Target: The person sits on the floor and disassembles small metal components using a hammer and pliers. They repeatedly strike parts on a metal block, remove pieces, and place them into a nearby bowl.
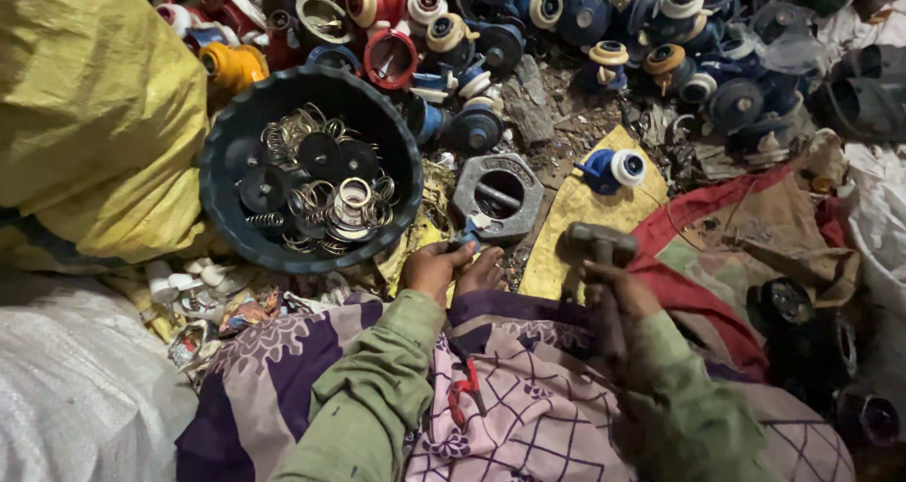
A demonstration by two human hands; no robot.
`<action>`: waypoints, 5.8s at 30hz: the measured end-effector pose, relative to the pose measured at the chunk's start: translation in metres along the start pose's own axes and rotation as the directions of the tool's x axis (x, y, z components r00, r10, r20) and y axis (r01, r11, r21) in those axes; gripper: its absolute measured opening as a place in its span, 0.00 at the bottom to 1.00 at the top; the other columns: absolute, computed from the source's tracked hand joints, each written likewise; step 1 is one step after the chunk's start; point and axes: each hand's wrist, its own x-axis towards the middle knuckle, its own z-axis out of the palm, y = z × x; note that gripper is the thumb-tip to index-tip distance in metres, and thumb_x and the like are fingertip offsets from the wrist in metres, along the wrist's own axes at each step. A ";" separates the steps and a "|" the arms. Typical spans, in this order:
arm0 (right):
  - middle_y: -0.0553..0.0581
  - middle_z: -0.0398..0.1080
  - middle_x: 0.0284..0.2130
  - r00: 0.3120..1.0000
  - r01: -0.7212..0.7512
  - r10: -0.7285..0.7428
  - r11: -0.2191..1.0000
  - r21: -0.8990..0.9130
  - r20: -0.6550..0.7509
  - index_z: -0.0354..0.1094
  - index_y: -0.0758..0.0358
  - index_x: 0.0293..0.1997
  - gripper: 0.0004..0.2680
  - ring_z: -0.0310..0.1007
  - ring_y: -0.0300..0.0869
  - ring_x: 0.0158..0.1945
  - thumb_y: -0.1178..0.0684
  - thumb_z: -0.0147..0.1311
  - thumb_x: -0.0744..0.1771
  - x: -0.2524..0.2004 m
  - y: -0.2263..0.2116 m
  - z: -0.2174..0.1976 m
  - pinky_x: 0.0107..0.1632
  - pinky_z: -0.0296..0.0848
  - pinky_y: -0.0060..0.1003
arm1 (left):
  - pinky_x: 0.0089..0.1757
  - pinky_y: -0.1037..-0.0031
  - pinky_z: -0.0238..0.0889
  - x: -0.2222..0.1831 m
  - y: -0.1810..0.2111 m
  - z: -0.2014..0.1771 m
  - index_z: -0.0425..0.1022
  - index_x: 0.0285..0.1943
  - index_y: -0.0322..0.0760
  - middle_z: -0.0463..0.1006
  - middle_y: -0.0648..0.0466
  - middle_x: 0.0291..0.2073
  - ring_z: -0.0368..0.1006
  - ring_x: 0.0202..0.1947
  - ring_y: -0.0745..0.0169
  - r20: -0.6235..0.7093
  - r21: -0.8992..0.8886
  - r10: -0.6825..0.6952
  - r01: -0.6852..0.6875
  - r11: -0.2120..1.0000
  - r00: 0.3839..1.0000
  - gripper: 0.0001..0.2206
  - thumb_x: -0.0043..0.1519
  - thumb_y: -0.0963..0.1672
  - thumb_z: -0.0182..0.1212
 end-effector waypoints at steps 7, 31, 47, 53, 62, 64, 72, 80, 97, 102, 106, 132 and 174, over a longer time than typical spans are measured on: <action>0.48 0.71 0.29 0.709 0.669 -0.697 0.615 -0.418 0.108 0.53 0.60 0.73 0.29 0.69 0.31 0.26 0.59 0.62 0.63 -0.086 -0.044 0.065 0.28 0.71 0.28 | 0.31 0.76 0.65 0.004 -0.004 -0.001 0.82 0.42 0.25 0.82 0.54 0.29 0.72 0.24 0.67 -0.005 -0.055 -0.035 0.035 0.998 0.999 0.12 0.54 0.41 0.76; 0.54 0.66 0.24 0.812 0.539 -0.583 0.735 -0.411 0.023 0.51 0.55 0.80 0.33 0.60 0.38 0.21 0.60 0.62 0.63 -0.078 -0.030 0.102 0.24 0.61 0.36 | 0.42 0.56 0.70 -0.051 0.044 0.015 0.73 0.57 0.25 0.74 0.38 0.53 0.76 0.44 0.36 0.257 0.933 0.710 -0.359 -0.007 0.656 0.19 0.59 0.43 0.62; 0.47 0.59 0.20 0.981 -0.019 -0.027 0.971 0.237 0.190 0.59 0.58 0.38 0.04 0.56 0.34 0.20 0.60 0.48 0.64 0.069 0.025 -0.014 0.23 0.59 0.31 | 0.38 0.58 0.73 -0.045 0.038 0.023 0.76 0.43 0.34 0.67 0.42 0.66 0.71 0.50 0.40 0.242 0.969 0.662 -0.144 -0.199 0.709 0.08 0.57 0.42 0.57; 0.48 0.58 0.20 0.950 -0.098 -0.013 0.936 0.339 0.311 0.58 0.65 0.39 0.04 0.58 0.34 0.21 0.59 0.50 0.67 0.062 0.020 -0.003 0.24 0.60 0.30 | 0.38 0.52 0.70 -0.039 0.032 0.019 0.75 0.62 0.39 0.70 0.40 0.50 0.71 0.45 0.37 0.264 0.962 0.608 -0.154 -0.227 0.749 0.20 0.58 0.41 0.56; 0.50 0.62 0.22 0.992 -0.016 -0.015 0.970 0.242 0.129 0.61 0.63 0.43 0.04 0.60 0.34 0.21 0.60 0.49 0.66 0.039 0.007 0.011 0.24 0.62 0.30 | 0.38 0.49 0.66 -0.059 0.053 0.039 0.75 0.40 0.29 0.71 0.38 0.41 0.70 0.42 0.32 0.290 0.941 0.615 -0.334 -0.045 0.734 0.29 0.46 0.56 0.78; 0.51 0.64 0.23 0.997 -0.023 0.003 0.972 0.232 0.083 0.62 0.64 0.43 0.04 0.61 0.34 0.22 0.60 0.50 0.66 0.035 0.004 0.014 0.25 0.63 0.30 | 0.40 0.51 0.68 -0.061 0.060 0.032 0.75 0.43 0.31 0.73 0.39 0.44 0.72 0.44 0.35 0.301 0.935 0.613 -0.352 -0.040 0.730 0.18 0.51 0.47 0.71; 0.50 0.62 0.21 0.992 -0.031 0.007 0.981 0.192 0.125 0.60 0.61 0.42 0.05 0.60 0.35 0.20 0.59 0.51 0.66 0.040 0.009 0.009 0.23 0.62 0.30 | 0.36 0.73 0.71 -0.032 0.037 0.026 0.70 0.47 0.28 0.80 0.48 0.37 0.76 0.35 0.62 0.040 0.267 0.549 -0.538 0.799 0.835 0.17 0.54 0.40 0.73; 0.49 0.61 0.21 0.987 -0.025 -0.014 0.971 0.239 0.159 0.59 0.62 0.45 0.07 0.61 0.34 0.21 0.60 0.52 0.66 0.050 0.015 0.001 0.23 0.62 0.30 | 0.37 0.79 0.69 0.010 -0.009 0.004 0.78 0.53 0.17 0.83 0.45 0.40 0.77 0.35 0.66 0.012 0.050 0.182 -0.182 0.982 0.983 0.17 0.61 0.41 0.69; 0.63 0.70 0.29 0.379 0.705 -0.873 0.059 -0.706 0.306 0.61 0.61 0.68 0.24 0.72 0.46 0.27 0.57 0.65 0.64 -0.095 -0.038 0.111 0.34 0.72 0.41 | 0.36 0.75 0.66 -0.006 0.008 0.003 0.82 0.47 0.29 0.83 0.51 0.33 0.74 0.30 0.66 -0.070 0.354 0.052 -0.024 0.935 0.996 0.11 0.64 0.44 0.64; 0.66 0.72 0.31 0.490 0.668 -0.744 -0.014 -0.744 0.454 0.61 0.54 0.71 0.25 0.75 0.58 0.31 0.59 0.60 0.64 -0.071 -0.021 0.126 0.35 0.72 0.49 | 0.36 0.74 0.67 -0.003 0.002 0.001 0.82 0.45 0.25 0.83 0.53 0.34 0.73 0.31 0.69 0.006 0.262 0.175 -0.170 0.950 0.985 0.12 0.61 0.43 0.66; 0.65 0.72 0.28 0.540 0.687 -0.710 0.061 -0.724 0.452 0.60 0.56 0.73 0.29 0.74 0.57 0.29 0.61 0.57 0.60 -0.068 -0.028 0.120 0.36 0.73 0.49 | 0.38 0.77 0.67 0.015 -0.018 0.004 0.82 0.46 0.25 0.84 0.55 0.35 0.74 0.32 0.71 -0.023 -0.009 0.159 -0.159 0.987 0.987 0.11 0.61 0.42 0.65; 0.65 0.72 0.33 0.204 0.755 -0.932 -0.045 -0.654 0.300 0.65 0.54 0.60 0.17 0.74 0.52 0.32 0.58 0.63 0.66 -0.097 -0.043 0.126 0.38 0.74 0.42 | 0.33 0.70 0.70 0.018 -0.006 -0.017 0.81 0.39 0.29 0.85 0.47 0.28 0.80 0.28 0.61 0.085 0.516 0.085 -0.116 0.848 0.993 0.18 0.63 0.51 0.61; 0.63 0.71 0.28 0.332 0.727 -0.813 -0.102 -0.679 0.478 0.67 0.61 0.63 0.22 0.74 0.55 0.29 0.59 0.64 0.62 -0.085 -0.026 0.125 0.33 0.71 0.48 | 0.42 0.67 0.72 -0.032 0.042 0.016 0.81 0.46 0.37 0.85 0.47 0.40 0.82 0.40 0.54 -0.140 0.626 0.526 -0.336 0.703 0.839 0.20 0.46 0.45 0.78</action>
